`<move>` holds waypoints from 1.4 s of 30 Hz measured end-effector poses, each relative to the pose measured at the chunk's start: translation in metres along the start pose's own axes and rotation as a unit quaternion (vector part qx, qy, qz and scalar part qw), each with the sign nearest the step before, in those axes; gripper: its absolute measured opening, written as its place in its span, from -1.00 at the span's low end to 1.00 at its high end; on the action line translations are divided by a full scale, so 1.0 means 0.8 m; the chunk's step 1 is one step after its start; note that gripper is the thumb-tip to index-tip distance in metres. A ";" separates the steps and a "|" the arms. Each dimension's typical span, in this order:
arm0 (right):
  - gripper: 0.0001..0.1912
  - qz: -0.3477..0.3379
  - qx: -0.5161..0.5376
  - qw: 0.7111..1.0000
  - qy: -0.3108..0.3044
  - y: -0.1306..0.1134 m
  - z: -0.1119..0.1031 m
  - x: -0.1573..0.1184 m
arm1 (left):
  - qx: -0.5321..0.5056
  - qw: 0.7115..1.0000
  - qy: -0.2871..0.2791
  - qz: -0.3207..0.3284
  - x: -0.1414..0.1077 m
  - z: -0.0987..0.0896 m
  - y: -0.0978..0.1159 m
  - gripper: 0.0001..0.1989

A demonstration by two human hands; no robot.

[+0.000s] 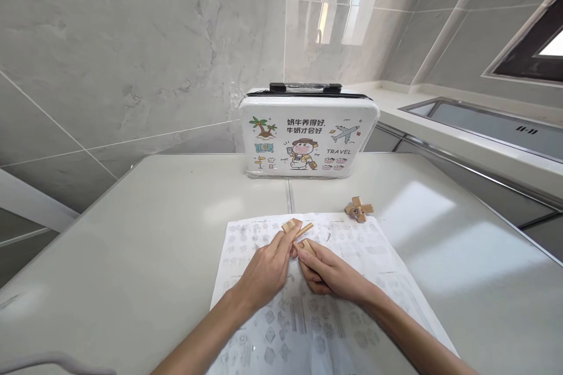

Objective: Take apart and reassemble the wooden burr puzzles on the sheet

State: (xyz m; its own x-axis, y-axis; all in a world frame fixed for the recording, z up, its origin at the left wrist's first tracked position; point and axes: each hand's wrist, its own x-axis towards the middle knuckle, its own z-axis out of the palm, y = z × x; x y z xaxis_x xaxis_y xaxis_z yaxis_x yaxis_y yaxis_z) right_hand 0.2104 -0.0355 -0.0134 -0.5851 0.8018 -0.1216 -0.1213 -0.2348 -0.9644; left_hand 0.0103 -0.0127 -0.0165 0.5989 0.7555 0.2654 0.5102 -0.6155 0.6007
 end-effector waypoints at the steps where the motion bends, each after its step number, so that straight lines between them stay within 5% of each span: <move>1: -0.48 0.001 -0.003 1.000 0.002 0.000 0.001 0.000 | 0.004 1.000 0.002 0.001 0.000 0.000 0.000 -0.40; 14: -0.54 0.009 -0.003 1.000 0.024 0.000 0.002 -0.002 | -0.056 0.998 0.031 -0.008 0.000 0.001 -0.001 -0.44; 18: -0.46 -0.034 -0.040 0.991 0.123 0.005 -0.001 0.001 | -0.096 0.990 0.088 -0.064 0.003 0.002 -0.006 -0.50; 23: -0.76 -0.121 -0.304 0.898 0.293 0.014 -0.007 0.007 | -0.122 0.977 0.136 -0.112 0.005 0.005 -0.016 -0.53; 31: -0.27 -0.163 -0.549 0.790 0.217 0.038 -0.011 0.008 | -0.171 0.970 0.118 -0.126 0.005 0.005 -0.015 -0.52; 36: -0.41 -0.187 -0.587 0.764 0.193 0.036 -0.011 0.008 | -0.162 0.972 0.110 -0.128 0.006 0.003 -0.011 -0.52; 42: -0.49 -0.198 -0.548 0.776 0.242 0.030 -0.007 0.010 | -0.142 0.977 0.107 -0.117 0.006 0.001 -0.008 -0.53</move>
State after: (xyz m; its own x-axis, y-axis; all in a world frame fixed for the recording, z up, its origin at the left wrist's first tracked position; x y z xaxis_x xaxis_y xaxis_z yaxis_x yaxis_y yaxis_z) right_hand 0.2070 -0.0315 -0.0391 -0.2751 0.8663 0.4169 0.6949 0.4789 -0.5365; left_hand 0.0104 -0.0051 -0.0198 0.3280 0.9166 0.2287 0.4075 -0.3557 0.8411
